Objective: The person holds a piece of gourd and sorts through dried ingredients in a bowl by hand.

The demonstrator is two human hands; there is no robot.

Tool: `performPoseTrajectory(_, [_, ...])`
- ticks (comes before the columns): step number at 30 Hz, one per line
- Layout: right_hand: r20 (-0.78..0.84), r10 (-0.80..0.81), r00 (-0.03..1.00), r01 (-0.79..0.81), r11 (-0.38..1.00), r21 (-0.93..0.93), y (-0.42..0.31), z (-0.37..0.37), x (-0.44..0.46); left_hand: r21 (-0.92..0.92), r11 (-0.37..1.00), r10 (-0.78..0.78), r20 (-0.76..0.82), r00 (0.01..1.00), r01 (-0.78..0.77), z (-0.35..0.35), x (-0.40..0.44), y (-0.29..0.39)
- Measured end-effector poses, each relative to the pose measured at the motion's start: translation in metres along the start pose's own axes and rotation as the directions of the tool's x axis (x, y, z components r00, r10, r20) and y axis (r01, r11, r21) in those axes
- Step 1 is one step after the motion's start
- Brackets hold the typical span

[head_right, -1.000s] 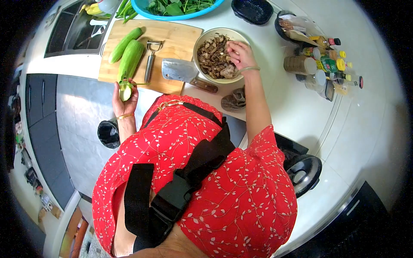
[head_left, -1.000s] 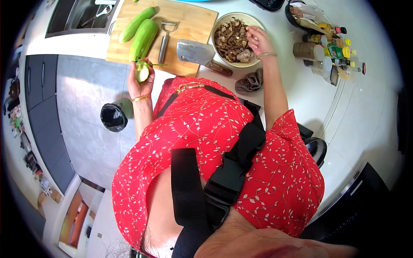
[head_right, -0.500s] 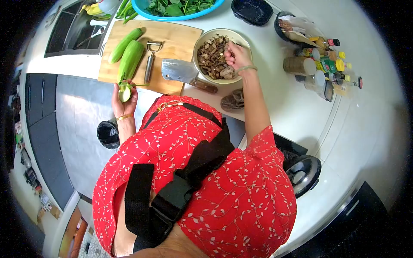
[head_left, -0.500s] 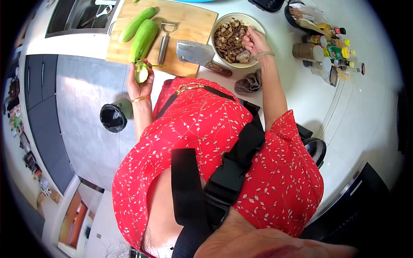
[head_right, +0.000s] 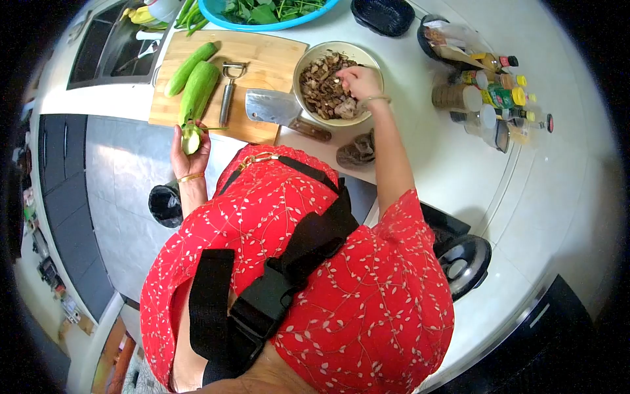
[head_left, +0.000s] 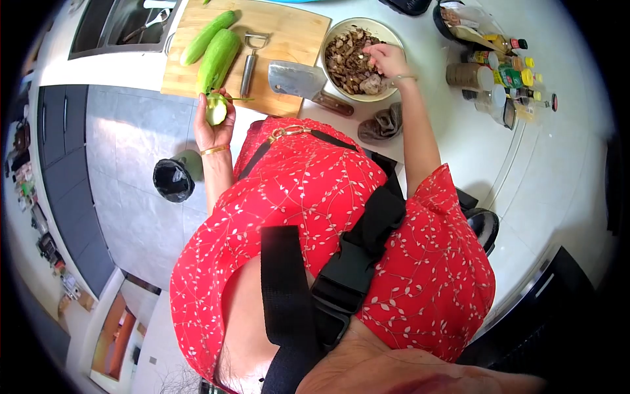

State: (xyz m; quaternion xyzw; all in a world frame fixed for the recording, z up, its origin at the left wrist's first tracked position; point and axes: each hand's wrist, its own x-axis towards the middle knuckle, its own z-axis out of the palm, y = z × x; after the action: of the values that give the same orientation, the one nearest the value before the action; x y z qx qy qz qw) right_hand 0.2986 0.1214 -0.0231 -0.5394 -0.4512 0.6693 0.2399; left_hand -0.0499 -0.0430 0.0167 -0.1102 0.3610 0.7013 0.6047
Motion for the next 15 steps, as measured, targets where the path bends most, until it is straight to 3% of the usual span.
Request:
performPoseTrajectory(2, [-0.093, -0.005, 0.996, -0.019, 0.968, -0.251, 0.021, -0.002, 0.016, -0.006, 1.0, -0.007, 0.016, 1.0, 0.007, 0.005, 0.001, -0.001])
performPoseTrajectory(7, [-0.123, 0.06, 0.991, -0.054, 0.997, 0.053, 0.008, 0.003, 0.012, -0.002, 1.0, 0.006, -0.009, 1.0, -0.006, 0.003, -0.002, -0.001])
performPoseTrajectory(15, [-0.101, 0.019, 0.995, -0.031, 0.993, -0.115, 0.0, -0.002, 0.014, 0.013, 1.0, 0.006, -0.003, 1.0, -0.005, 0.004, -0.002, 0.0])
